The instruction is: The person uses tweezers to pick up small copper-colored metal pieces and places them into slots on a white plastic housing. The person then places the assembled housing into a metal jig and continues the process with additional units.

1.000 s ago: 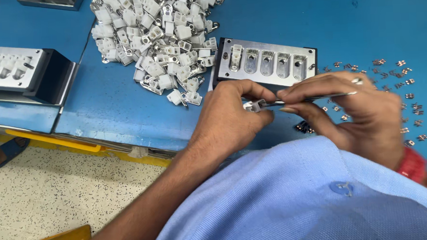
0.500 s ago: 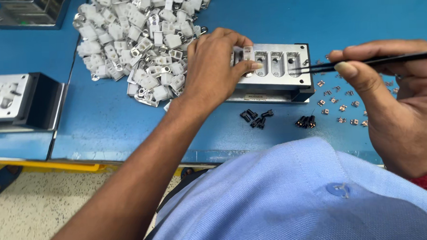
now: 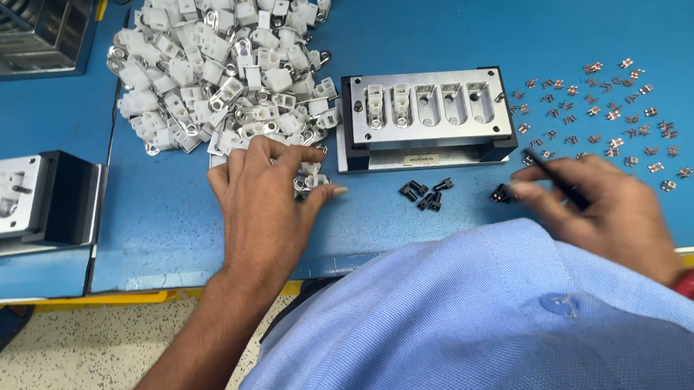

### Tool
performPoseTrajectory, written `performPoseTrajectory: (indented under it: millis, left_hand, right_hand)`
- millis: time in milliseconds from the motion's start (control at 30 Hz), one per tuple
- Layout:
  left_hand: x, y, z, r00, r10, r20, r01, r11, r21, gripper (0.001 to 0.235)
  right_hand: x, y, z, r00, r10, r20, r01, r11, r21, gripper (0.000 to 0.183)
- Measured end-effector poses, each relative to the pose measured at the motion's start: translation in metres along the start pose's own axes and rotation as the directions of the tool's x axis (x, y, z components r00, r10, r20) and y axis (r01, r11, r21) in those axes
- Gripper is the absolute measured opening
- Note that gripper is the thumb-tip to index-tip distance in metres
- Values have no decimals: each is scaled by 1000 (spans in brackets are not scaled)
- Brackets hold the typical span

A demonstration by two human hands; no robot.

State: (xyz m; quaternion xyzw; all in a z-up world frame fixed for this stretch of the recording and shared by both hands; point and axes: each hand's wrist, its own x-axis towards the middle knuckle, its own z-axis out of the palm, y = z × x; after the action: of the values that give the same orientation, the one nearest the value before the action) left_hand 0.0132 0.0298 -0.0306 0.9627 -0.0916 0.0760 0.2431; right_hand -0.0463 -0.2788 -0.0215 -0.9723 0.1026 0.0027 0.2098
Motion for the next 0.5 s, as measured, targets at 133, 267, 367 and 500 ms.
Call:
performPoseTrajectory:
  millis: [133, 267, 367, 500]
  left_hand:
    - [-6, -3, 12, 1000, 16, 3, -16, 996, 83, 48]
    - [-2, -1, 14, 999, -23, 46, 15, 988, 154, 40]
    - [3, 13, 6, 1000, -1, 14, -1, 995, 104, 37]
    - [3, 57, -4, 999, -50, -1, 48, 959, -278, 23]
  right_hand:
    - [6, -10, 23, 994, 110, -5, -110, 992, -54, 41]
    - [17, -10, 19, 996, 15, 87, -27, 991, 133, 28]
    - [25, -5, 2, 968, -182, 173, 78, 874, 480, 20]
    - [41, -11, -27, 911, -238, 337, -40, 762, 646, 21]
